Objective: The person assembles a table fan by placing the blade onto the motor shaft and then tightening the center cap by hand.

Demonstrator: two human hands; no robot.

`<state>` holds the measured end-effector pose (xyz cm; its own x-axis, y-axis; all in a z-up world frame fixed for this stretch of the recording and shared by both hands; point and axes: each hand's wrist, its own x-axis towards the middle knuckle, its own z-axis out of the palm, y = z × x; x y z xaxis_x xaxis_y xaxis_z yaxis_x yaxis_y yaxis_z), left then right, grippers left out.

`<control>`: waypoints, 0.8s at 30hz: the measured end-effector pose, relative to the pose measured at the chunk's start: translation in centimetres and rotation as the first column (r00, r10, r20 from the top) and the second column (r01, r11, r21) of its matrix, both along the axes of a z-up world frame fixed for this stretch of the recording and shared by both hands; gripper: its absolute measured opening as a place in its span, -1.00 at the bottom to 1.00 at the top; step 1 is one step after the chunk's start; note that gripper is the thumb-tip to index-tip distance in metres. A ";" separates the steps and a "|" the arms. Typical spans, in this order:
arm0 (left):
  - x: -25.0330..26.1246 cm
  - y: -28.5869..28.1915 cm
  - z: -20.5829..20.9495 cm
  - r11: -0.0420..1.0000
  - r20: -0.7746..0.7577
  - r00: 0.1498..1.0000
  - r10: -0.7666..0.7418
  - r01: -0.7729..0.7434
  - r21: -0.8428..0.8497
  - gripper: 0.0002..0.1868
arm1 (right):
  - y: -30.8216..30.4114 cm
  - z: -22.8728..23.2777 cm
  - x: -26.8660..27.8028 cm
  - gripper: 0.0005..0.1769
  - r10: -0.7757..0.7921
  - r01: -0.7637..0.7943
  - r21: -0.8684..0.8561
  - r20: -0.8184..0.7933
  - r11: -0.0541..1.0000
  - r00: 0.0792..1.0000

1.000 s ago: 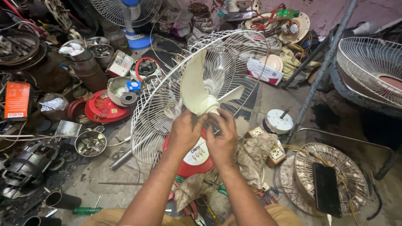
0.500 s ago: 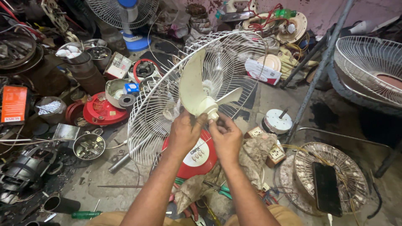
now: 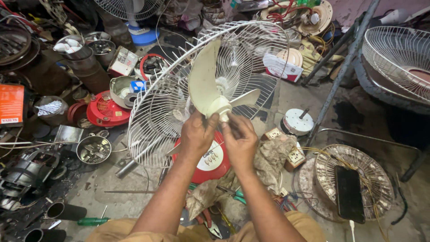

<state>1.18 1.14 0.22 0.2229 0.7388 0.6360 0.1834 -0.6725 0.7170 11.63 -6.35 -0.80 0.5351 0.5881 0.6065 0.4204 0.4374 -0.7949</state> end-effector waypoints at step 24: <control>0.3 0.4 -0.8 0.997 0.069 0.995 -0.076 0.073 0.040 -0.62 | 1.2 -2.1 1.0 -0.72 0.007 -0.015 -0.061 -0.124 0.998 0.992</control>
<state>1.47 1.55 -0.62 0.2299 0.6975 0.6787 0.0813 -0.7087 0.7008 12.66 -5.12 -2.87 0.5968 0.6289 0.4982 0.3125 0.3897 -0.8663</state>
